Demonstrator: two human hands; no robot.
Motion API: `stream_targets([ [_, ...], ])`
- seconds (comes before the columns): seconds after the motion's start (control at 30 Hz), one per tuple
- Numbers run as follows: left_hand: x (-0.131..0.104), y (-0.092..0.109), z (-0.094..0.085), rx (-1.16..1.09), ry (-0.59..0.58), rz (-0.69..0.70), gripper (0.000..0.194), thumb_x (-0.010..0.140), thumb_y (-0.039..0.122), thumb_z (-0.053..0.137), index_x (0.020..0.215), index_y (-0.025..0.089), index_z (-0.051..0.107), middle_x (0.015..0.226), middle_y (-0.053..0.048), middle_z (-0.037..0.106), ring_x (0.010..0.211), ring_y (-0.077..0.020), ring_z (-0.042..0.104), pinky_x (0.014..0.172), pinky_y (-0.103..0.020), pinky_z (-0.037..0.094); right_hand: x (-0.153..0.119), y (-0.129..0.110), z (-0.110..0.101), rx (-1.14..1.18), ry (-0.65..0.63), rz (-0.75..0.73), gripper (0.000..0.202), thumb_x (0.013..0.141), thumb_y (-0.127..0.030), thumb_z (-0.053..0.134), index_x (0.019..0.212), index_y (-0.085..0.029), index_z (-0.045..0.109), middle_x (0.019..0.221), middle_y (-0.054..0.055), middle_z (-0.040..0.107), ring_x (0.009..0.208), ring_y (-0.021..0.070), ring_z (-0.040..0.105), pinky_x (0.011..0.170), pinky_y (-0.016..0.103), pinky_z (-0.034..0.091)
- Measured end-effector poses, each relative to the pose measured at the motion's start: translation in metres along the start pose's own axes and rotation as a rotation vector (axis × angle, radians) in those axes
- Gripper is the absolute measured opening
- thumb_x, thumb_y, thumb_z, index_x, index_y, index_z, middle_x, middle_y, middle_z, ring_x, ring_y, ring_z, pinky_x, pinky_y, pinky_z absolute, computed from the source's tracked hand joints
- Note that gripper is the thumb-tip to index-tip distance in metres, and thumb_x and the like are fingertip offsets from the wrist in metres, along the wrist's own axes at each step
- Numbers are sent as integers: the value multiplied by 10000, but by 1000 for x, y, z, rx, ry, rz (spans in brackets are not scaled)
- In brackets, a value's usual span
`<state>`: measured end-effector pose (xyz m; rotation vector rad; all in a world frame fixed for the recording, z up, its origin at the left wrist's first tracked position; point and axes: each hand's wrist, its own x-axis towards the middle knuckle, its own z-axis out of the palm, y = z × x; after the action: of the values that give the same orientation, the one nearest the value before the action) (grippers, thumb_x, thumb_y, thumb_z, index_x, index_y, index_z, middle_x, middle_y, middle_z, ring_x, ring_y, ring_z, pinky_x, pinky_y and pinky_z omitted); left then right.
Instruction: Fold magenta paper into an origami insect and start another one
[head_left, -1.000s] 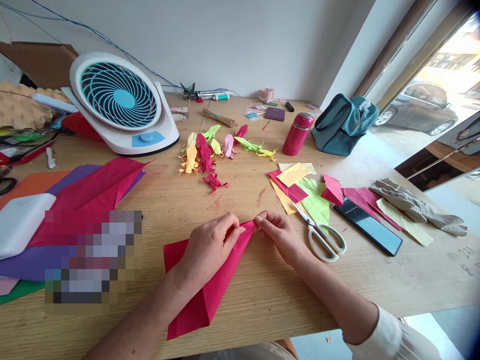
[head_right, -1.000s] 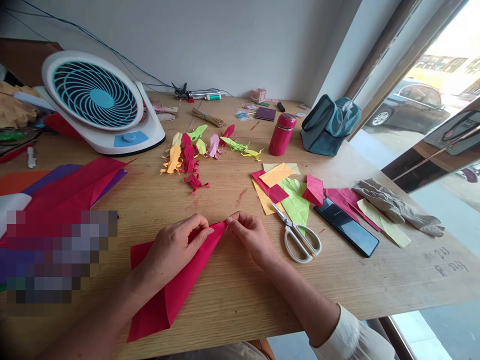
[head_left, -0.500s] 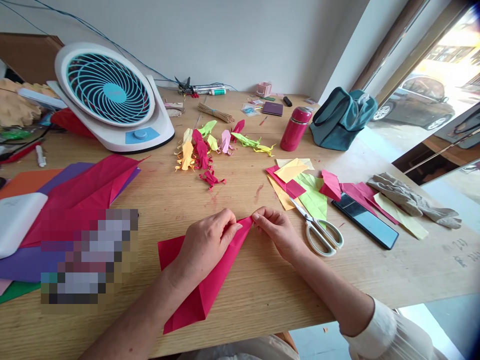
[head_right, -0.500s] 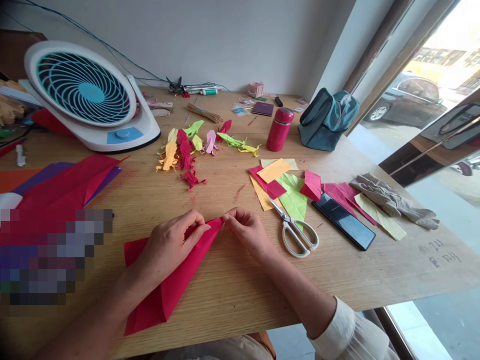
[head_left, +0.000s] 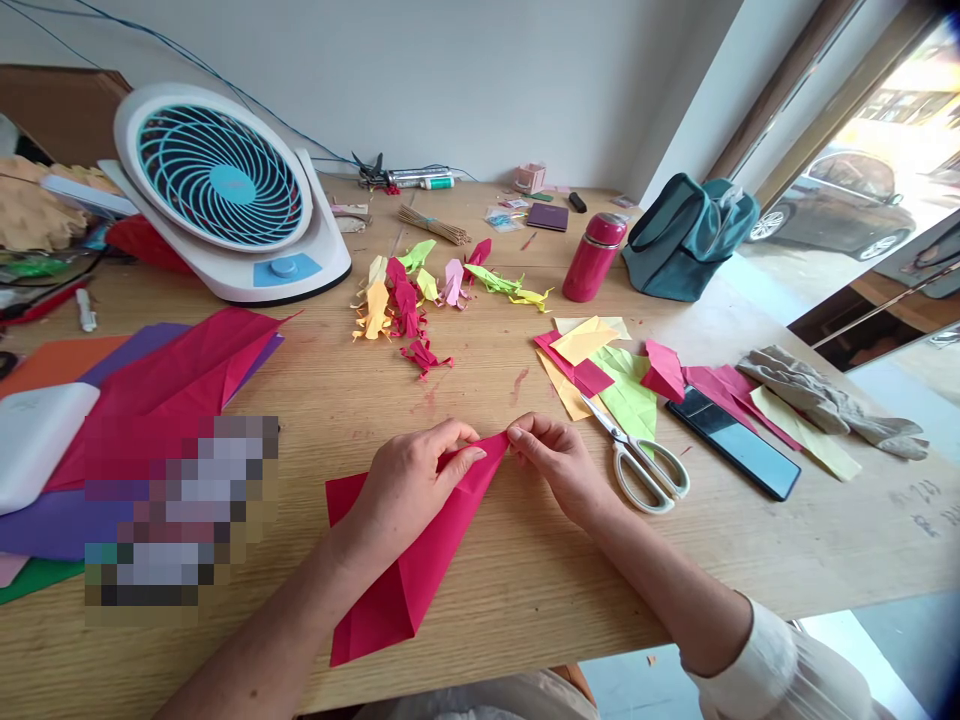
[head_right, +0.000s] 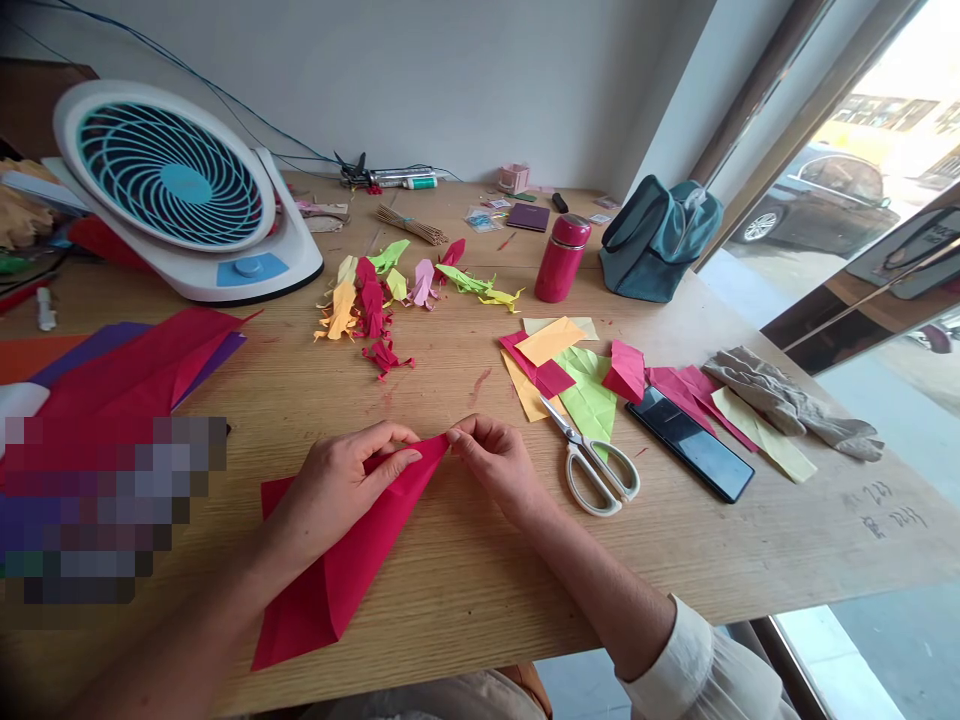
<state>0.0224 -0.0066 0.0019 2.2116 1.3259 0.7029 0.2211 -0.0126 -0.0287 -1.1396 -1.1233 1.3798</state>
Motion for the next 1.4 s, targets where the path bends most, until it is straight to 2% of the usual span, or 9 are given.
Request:
stream_targets([
  [0.1,0,0,-1,-21,-14,7,145,947,304,592,833,217,615,742,42,682,666,-127,619,646,-238,405,0,1,0,-6,6,-19,425,764,-581,742,684,-183,615,585,-29,500,577,108,370,551,263,277],
  [0.33,1,3,-2,-1,44,108,221,967,255,552,753,199,551,767,21,593,706,-128,550,673,-251,387,-2,-1,0,-28,2,-29,406,783,-567,734,682,-192,615,603,-22,506,591,119,379,569,276,292],
  [0.5,1,2,-1,38,45,111,218,960,237,568,747,197,543,771,20,596,713,-130,552,665,-251,377,-2,-1,-1,-41,-20,16,420,772,-596,732,712,-193,630,598,-24,503,579,118,377,548,271,278],
  [0.93,2,2,4,100,20,217,228,971,240,556,749,190,543,743,22,575,660,-118,530,632,-247,370,2,-2,0,23,-175,102,411,659,-547,841,728,-183,663,667,-14,614,651,127,504,657,278,389],
  [1.13,2,2,5,117,7,260,208,964,211,567,757,189,553,738,25,579,636,-112,519,614,-244,358,2,-2,-1,-34,-188,115,432,606,-534,876,704,-169,666,619,-29,593,610,107,467,614,260,354],
  [1.4,3,0,5,101,-26,251,195,950,191,588,759,186,551,737,25,571,656,-117,531,625,-244,365,2,-1,0,-31,-183,87,431,594,-520,884,688,-174,645,582,-45,563,572,95,436,576,250,339],
])
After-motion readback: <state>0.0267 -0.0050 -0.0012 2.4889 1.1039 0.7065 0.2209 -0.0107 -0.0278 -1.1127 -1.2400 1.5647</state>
